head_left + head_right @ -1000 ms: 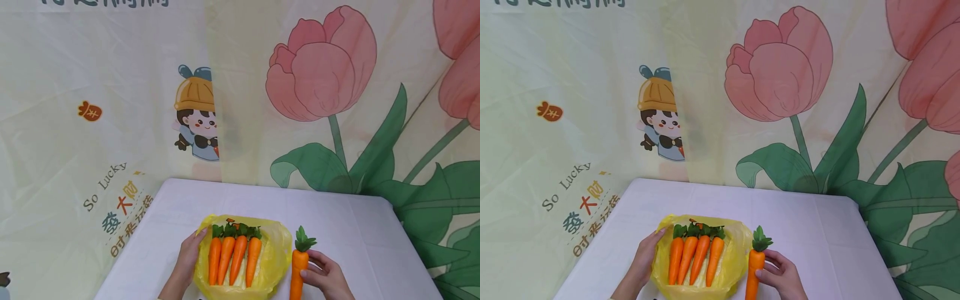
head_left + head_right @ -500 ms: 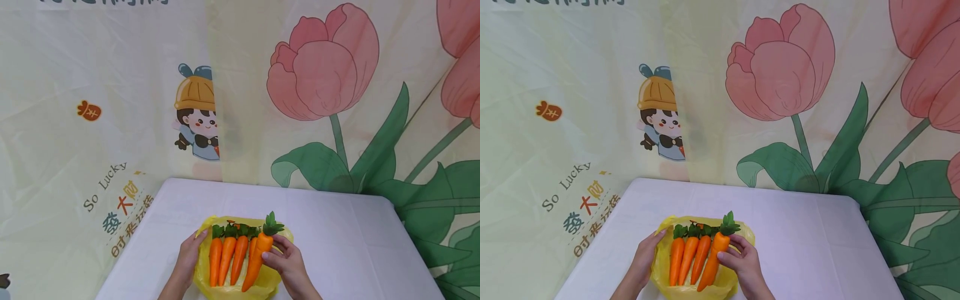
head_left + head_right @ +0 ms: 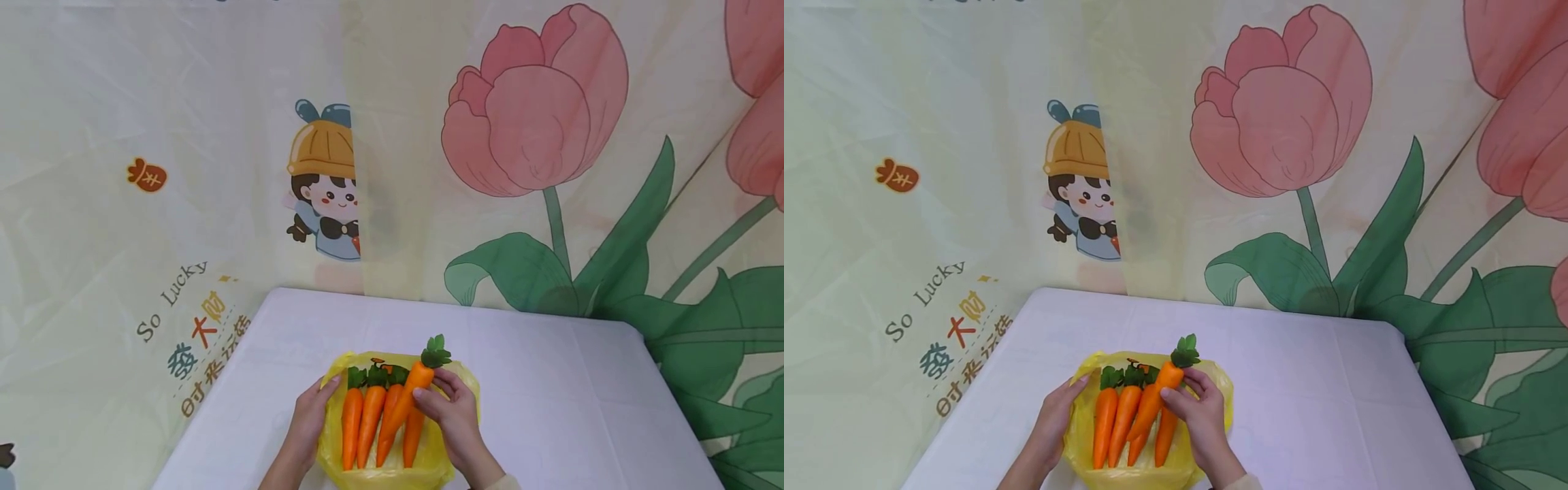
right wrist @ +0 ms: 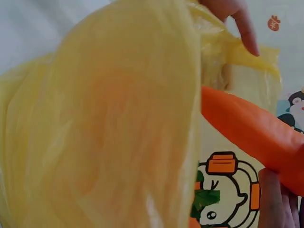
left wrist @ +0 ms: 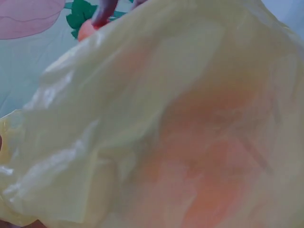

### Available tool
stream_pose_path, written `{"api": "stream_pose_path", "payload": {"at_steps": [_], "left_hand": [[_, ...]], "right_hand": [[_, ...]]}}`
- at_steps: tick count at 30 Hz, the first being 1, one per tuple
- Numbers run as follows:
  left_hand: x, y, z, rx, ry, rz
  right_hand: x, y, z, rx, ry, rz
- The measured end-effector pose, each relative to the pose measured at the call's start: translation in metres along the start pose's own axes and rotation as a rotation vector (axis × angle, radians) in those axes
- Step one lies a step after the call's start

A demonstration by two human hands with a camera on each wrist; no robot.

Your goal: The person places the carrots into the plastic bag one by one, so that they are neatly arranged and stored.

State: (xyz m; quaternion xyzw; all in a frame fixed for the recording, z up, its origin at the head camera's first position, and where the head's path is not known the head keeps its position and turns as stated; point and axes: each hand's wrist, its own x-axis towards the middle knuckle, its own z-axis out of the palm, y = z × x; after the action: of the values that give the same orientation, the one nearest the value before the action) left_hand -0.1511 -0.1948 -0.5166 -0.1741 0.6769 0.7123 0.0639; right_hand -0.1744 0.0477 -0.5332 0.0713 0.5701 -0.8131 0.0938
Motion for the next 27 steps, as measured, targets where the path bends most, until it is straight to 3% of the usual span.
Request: {"api": "stream_pose_path", "payload": {"at_steps": [10, 16, 22, 27], "left_hand": [[0.001, 0.0, -0.001, -0.022, -0.019, 0.001], [0.002, 0.0, -0.001, -0.034, -0.022, -0.008], [0.003, 0.001, 0.0, -0.022, -0.017, -0.002], [0.004, 0.001, 0.002, -0.038, -0.017, -0.006]], "right_hand": [[0.001, 0.018, -0.011, -0.31, -0.011, 0.037], [0.002, 0.023, -0.019, -0.587, -0.001, -0.023], [0.003, 0.025, -0.023, -0.931, 0.015, -0.086], [0.002, 0.023, -0.025, -1.115, 0.017, -0.127]]}}
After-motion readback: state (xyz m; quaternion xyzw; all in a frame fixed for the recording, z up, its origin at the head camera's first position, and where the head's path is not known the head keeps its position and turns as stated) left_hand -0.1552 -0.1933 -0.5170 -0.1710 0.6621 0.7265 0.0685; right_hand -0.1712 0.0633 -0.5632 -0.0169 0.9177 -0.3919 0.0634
